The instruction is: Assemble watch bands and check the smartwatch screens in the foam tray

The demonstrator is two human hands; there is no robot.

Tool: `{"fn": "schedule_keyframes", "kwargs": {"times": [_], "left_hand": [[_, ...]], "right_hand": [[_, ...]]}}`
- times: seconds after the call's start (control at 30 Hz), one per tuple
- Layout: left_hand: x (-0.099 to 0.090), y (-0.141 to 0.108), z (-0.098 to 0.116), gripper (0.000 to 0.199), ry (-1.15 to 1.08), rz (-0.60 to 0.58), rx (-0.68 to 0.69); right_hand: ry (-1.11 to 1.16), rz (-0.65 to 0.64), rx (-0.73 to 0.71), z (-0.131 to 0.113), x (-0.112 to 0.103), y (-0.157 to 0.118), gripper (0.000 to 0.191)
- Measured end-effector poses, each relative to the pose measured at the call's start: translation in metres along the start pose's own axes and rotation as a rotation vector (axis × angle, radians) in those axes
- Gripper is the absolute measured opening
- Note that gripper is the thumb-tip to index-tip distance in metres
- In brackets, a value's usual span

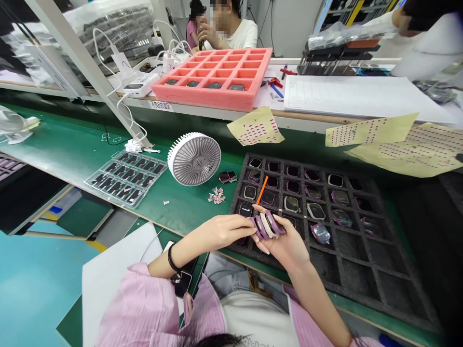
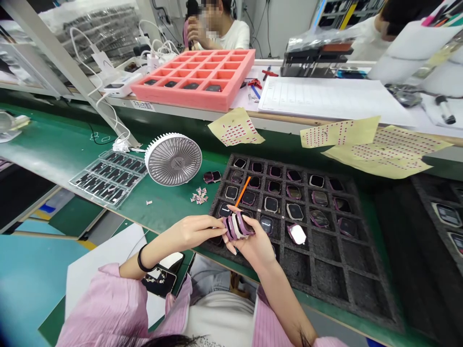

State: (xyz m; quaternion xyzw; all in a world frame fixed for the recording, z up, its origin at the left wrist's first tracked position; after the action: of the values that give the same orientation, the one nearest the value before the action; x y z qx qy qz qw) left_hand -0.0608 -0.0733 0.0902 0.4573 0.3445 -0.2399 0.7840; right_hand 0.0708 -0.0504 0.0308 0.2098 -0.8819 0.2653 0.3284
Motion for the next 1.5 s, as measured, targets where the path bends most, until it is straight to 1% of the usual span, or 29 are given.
{"fn": "schedule_keyframes", "kwargs": {"times": [0.1, 0.17, 0.23, 0.27, 0.33, 0.4, 0.47, 0.6, 0.67, 0.73, 0.8, 0.83, 0.9, 0.93, 1.0, 1.07, 1.1, 1.17, 1.2, 1.23, 1.3, 1.33, 1.37, 1.43, 1.5], "left_hand": [[-0.002, 0.001, -0.007, 0.021, -0.194, -0.006, -0.022], [-0.001, 0.002, -0.011, 0.015, -0.357, -0.012, -0.053], [0.001, 0.003, -0.014, 0.008, -0.527, -0.011, -0.122], [0.002, 0.003, -0.015, 0.009, -0.604, -0.003, -0.167], [0.005, 0.002, -0.019, 0.024, -0.716, 0.008, -0.273], [0.009, 0.000, -0.022, 0.038, -0.763, -0.007, -0.357], [0.014, -0.001, -0.025, 0.043, -0.784, -0.057, -0.396], [0.021, 0.000, -0.030, 0.045, -0.812, -0.137, -0.380], [0.021, -0.002, -0.037, 0.043, -0.804, -0.157, -0.373], [0.020, -0.007, -0.049, 0.042, -0.778, -0.178, -0.395], [0.016, -0.018, -0.069, 0.038, -0.661, -0.170, -0.464], [0.014, -0.025, -0.081, 0.034, -0.545, -0.153, -0.519], [0.009, -0.040, -0.105, 0.025, -0.218, -0.124, -0.622], [0.009, -0.046, -0.114, 0.024, -0.069, -0.139, -0.654], [0.014, -0.056, -0.128, 0.022, 0.132, -0.201, -0.673], [0.021, -0.059, -0.134, 0.022, 0.204, -0.248, -0.652], [0.023, -0.059, -0.136, 0.023, 0.214, -0.248, -0.643], [0.022, -0.054, -0.133, 0.023, 0.199, -0.198, -0.640], [0.019, -0.049, -0.128, 0.021, 0.179, -0.136, -0.651], [0.015, -0.044, -0.122, 0.019, 0.145, -0.048, -0.670], [0.006, -0.032, -0.103, 0.017, 0.016, 0.171, -0.723], [0.003, -0.026, -0.092, 0.018, -0.088, 0.273, -0.754], [0.004, -0.020, -0.080, 0.020, -0.228, 0.327, -0.772], [0.009, -0.005, -0.057, 0.021, -0.456, 0.326, -0.781], [0.013, 0.007, -0.040, 0.021, -0.578, 0.323, -0.759]], "right_hand": [[-0.027, -0.054, 0.044, 0.004, -0.001, -0.002, 0.053], [-0.064, -0.077, 0.076, 0.008, -0.003, -0.005, 0.047], [-0.100, -0.081, 0.084, 0.011, -0.006, -0.009, 0.037], [-0.118, -0.084, 0.084, 0.012, -0.007, -0.011, 0.034], [-0.156, -0.102, 0.095, 0.015, -0.007, -0.014, 0.035], [-0.190, -0.118, 0.114, 0.018, -0.006, -0.017, 0.043], [-0.205, -0.116, 0.122, 0.022, -0.006, -0.017, 0.048], [-0.195, -0.092, 0.108, 0.032, -0.006, -0.014, 0.040], [-0.196, -0.069, 0.098, 0.035, -0.007, -0.010, 0.042], [-0.185, -0.058, 0.082, 0.035, -0.007, -0.006, 0.052], [-0.152, -0.048, 0.053, 0.030, -0.006, -0.003, 0.061], [-0.135, -0.039, 0.035, 0.027, -0.007, -0.002, 0.064], [-0.113, -0.009, 0.006, 0.018, -0.008, -0.002, 0.067], [-0.110, 0.004, -0.005, 0.014, -0.008, -0.002, 0.068], [-0.110, 0.020, -0.021, 0.007, -0.009, -0.003, 0.068], [-0.110, 0.021, -0.034, 0.004, -0.008, -0.004, 0.066], [-0.109, 0.020, -0.043, 0.003, -0.008, -0.004, 0.065], [-0.113, 0.030, -0.073, 0.002, -0.006, -0.004, 0.063], [-0.119, 0.045, -0.101, 0.002, -0.006, -0.004, 0.063], [-0.128, 0.068, -0.137, 0.001, -0.006, -0.004, 0.062], [-0.153, 0.130, -0.243, -0.001, -0.006, -0.004, 0.064], [-0.170, 0.166, -0.309, -0.002, -0.006, -0.005, 0.065], [-0.190, 0.203, -0.378, -0.003, -0.006, -0.006, 0.067], [-0.237, 0.274, -0.509, -0.005, -0.006, -0.009, 0.070], [-0.293, 0.331, -0.611, -0.006, -0.006, -0.012, 0.072]]}}
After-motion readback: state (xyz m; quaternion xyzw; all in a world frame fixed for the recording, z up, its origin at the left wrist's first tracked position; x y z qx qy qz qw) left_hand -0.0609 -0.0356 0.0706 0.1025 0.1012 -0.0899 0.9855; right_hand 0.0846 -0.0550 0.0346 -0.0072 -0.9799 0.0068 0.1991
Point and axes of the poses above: each hand's wrist, its own y-axis towards the middle knuckle, its own x-axis out of the palm, z = x × y, the point moved 5 cm from there along y, towards the middle knuckle, and after that the axes turned 9 degrees about -y, right-handed, at the moved point
